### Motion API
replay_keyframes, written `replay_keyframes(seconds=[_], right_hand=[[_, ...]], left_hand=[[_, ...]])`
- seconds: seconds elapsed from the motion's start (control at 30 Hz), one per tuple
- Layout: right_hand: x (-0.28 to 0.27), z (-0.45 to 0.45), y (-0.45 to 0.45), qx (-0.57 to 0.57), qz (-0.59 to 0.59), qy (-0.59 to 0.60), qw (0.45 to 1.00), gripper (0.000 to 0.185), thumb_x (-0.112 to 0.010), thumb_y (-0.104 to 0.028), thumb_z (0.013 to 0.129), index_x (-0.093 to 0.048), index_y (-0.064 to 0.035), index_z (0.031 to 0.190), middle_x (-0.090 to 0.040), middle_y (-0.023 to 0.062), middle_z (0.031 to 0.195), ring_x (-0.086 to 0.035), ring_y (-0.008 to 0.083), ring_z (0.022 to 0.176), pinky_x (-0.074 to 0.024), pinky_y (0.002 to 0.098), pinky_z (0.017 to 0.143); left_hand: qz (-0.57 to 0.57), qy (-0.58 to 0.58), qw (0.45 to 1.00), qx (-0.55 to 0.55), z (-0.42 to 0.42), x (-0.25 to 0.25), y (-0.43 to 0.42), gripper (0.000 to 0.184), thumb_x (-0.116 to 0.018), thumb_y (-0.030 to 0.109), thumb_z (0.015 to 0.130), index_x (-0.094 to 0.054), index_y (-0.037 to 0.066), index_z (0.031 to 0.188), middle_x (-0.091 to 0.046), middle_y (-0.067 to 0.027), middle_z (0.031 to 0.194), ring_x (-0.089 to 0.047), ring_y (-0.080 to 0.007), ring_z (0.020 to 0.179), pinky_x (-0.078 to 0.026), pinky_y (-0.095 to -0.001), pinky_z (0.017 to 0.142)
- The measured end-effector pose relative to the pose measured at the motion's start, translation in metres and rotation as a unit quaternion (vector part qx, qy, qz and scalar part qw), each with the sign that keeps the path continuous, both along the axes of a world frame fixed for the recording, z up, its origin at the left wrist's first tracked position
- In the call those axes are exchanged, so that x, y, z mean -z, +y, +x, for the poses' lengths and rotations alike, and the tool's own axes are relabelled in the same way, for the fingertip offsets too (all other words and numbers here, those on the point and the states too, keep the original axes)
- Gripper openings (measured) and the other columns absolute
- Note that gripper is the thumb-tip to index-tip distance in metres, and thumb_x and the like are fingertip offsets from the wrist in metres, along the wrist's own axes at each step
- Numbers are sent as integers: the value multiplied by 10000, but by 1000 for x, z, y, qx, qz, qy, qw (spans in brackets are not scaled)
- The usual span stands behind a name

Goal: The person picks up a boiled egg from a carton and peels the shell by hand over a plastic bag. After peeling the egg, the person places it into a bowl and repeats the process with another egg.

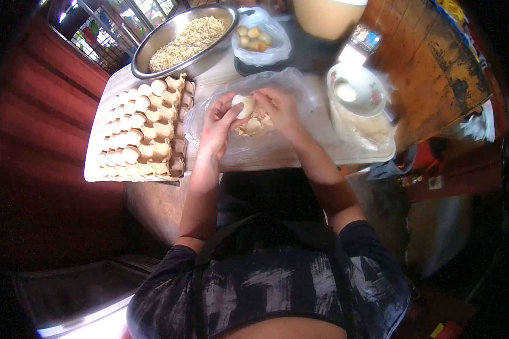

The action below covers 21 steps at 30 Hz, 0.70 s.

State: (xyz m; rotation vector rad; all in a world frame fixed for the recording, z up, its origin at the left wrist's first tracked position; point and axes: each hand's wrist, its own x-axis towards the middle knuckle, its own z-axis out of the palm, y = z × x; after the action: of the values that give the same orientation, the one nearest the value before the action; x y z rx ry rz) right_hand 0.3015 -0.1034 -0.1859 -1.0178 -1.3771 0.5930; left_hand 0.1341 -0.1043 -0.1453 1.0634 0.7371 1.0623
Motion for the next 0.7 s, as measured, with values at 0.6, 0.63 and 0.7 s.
replay_keyframes(seconds=[0.6, 0.63, 0.7], right_hand=[[4, -2, 1, 16, 25, 10, 1000, 195, -604, -162, 883, -659, 10, 956, -671, 114, 778, -619, 139, 672, -485, 281, 626], [3, -2, 0, 26, 33, 1, 999, 196, -596, -161, 886, -658, 11, 958, -675, 111, 781, -621, 137, 674, -487, 282, 629], [0, -2, -3, 25, 9, 17, 1000, 196, -596, -162, 884, -660, 8, 957, -677, 111, 783, -627, 141, 681, -489, 282, 636]], left_hand=[[42, 35, 998, -24, 5, 2, -2, 340, -652, 56, 843, -530, -7, 1154, -577, -82, 1123, -597, -160, 991, -533, -294, 817], [42, 35, 998, -23, 5, 2, -2, 343, -651, 53, 842, -528, -5, 1156, -577, -81, 1126, -596, -160, 992, -534, -292, 814], [34, 26, 999, -22, 5, 3, -1, 347, -649, 51, 842, -525, -3, 1161, -577, -80, 1128, -596, -159, 993, -533, -289, 811]])
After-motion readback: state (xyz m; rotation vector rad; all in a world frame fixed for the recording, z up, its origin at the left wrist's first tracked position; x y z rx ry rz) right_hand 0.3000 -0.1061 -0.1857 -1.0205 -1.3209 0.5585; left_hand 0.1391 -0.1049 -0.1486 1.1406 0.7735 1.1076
